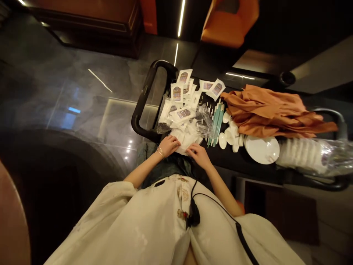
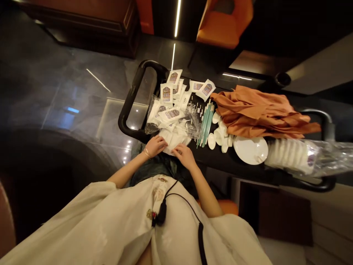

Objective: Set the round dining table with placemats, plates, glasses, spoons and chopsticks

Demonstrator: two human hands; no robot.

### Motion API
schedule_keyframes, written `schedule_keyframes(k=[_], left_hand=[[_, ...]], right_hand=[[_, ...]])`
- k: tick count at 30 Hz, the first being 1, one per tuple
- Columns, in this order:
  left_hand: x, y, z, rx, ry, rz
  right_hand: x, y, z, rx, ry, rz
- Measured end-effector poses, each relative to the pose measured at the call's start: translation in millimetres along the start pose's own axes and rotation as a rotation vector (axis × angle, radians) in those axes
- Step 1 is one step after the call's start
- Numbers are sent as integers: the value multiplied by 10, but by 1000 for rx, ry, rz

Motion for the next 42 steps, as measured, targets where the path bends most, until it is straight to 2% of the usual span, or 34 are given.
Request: schedule_keyframes(k=[4, 6, 8, 10, 12, 14, 16, 18, 19, 21, 24, 26, 29, 32, 35, 38, 42], left_hand=[[-137, -55, -52, -69, 71, -89], [-206, -64, 15, -93, 123, -106], [-277, -66, 163, -119, 158, -95], [-350, -83, 387, -108, 122, -94], [-400, -115, 645, -73, 64, -105], [-401, -139, 875, -97, 80, -119], [-358, -143, 1022, -194, 139, -141], [-293, -140, 1068, -308, 178, -173], [-255, -140, 1063, -354, 191, -196], [-183, -155, 1023, -407, 209, -247], [-112, -200, 962, -409, 199, -301], [-92, -225, 938, -406, 188, -316], [-76, -245, 920, -412, 187, -342], [-61, -263, 908, -434, 177, -386], [-55, -290, 899, -459, 173, -438], [-70, -309, 893, -485, 167, -474], [-93, -315, 892, -502, 174, -513]], right_hand=[[-526, 215, 180, -195, -30, -124], [-761, 328, 394, -202, -22, -192], [-904, 442, 667, -154, 11, -222], [-963, 552, 955, -69, 42, -245], [-986, 640, 1202, 52, 45, -319], [-1015, 694, 1359, 191, 66, -440], [-1060, 701, 1406, 331, 175, -539], [-1114, 677, 1370, 415, 336, -589], [-1143, 663, 1340, 421, 398, -608], [-1194, 642, 1295, 384, 439, -660], [-1235, 626, 1302, 366, 384, -726], [-1240, 612, 1333, 452, 353, -671], [-1253, 578, 1354, 632, 210, -376], [-1269, 525, 1312, 703, -94, 53], [-1242, 467, 1248, 651, -316, 307], [-1175, 428, 1206, 544, -366, 325], [-1095, 384, 1149, 498, -425, 422]])
Point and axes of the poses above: each hand's wrist, its own z-axis towards the middle knuckle, its own y-axis out of the back of the hand, x = y × z, the point moved 2 cm from there along z, towards the middle knuckle, and after that the axes turned 7 degrees about y, right-handed, at the moved point
